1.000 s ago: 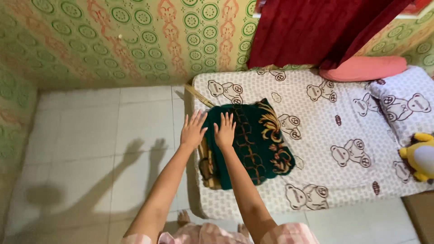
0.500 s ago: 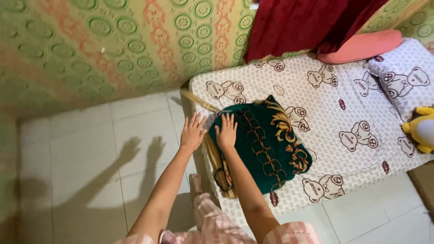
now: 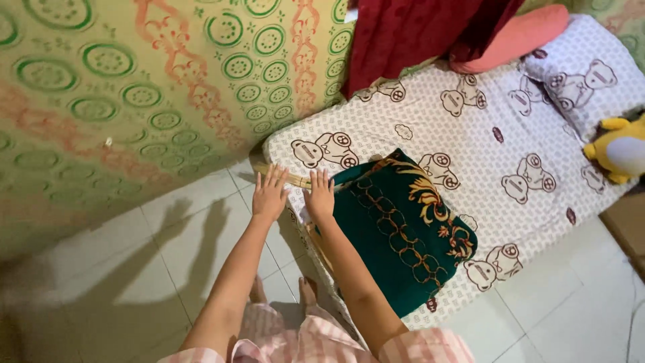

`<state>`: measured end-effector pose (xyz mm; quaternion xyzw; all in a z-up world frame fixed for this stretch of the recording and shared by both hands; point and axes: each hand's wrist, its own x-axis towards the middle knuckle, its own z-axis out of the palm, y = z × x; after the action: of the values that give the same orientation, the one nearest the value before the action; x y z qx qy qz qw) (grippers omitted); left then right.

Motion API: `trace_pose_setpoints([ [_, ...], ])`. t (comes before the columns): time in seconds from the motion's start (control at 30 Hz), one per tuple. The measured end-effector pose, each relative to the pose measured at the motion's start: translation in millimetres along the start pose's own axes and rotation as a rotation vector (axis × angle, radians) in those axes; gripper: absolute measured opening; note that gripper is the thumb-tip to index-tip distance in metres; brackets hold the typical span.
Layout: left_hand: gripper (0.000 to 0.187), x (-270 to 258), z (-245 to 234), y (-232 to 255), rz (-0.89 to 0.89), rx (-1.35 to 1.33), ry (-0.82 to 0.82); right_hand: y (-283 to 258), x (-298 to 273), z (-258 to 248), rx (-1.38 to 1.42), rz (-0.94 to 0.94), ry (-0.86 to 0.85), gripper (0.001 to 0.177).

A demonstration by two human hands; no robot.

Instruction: Tidying a bed by folding a blanket, smoothing the sheet with a bed broom, and arranging pillows.

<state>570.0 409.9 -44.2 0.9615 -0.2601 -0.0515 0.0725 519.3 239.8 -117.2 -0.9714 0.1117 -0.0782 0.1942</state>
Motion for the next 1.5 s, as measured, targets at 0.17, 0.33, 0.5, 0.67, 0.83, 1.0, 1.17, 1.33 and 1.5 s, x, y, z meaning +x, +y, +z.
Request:
trace_pose_setpoints([
  [0.17,0.067,61,15,-55,0.202,0.045,0.012,-32,38,25,-0.029,0.108,0.018,0.069],
  [0.33,0.07,138,21,-106,0.287,-0.024,0.01,-51,100,60,-0.04,0.203,-0.025,0.072],
  [0.5,0.072,182,43,-135,0.377,0.032,-0.059,-57,130,88,-0.066,0.259,-0.041,0.08],
  [0.67,0.073,222,97,-139,0.428,-0.005,-0.121,-16,122,153,-0.076,0.333,-0.208,0.086],
  [0.83,0.068,266,172,-139,0.465,0.028,-0.182,39,108,247,-0.112,0.362,-0.357,0.09],
  [1.0,0.068,308,279,-158,0.489,0.041,-0.245,102,117,360,-0.188,0.373,-0.52,0.095],
  [1.17,0.067,353,382,-168,0.545,0.058,-0.249,143,128,436,-0.23,0.361,-0.568,0.09],
  [1.33,0.067,364,463,-183,0.554,0.112,-0.344,176,111,505,-0.208,0.285,-0.402,0.061],
  [1.5,0.074,383,470,-177,0.494,0.223,-0.156,228,154,485,-0.305,0.579,-0.297,0.023],
])
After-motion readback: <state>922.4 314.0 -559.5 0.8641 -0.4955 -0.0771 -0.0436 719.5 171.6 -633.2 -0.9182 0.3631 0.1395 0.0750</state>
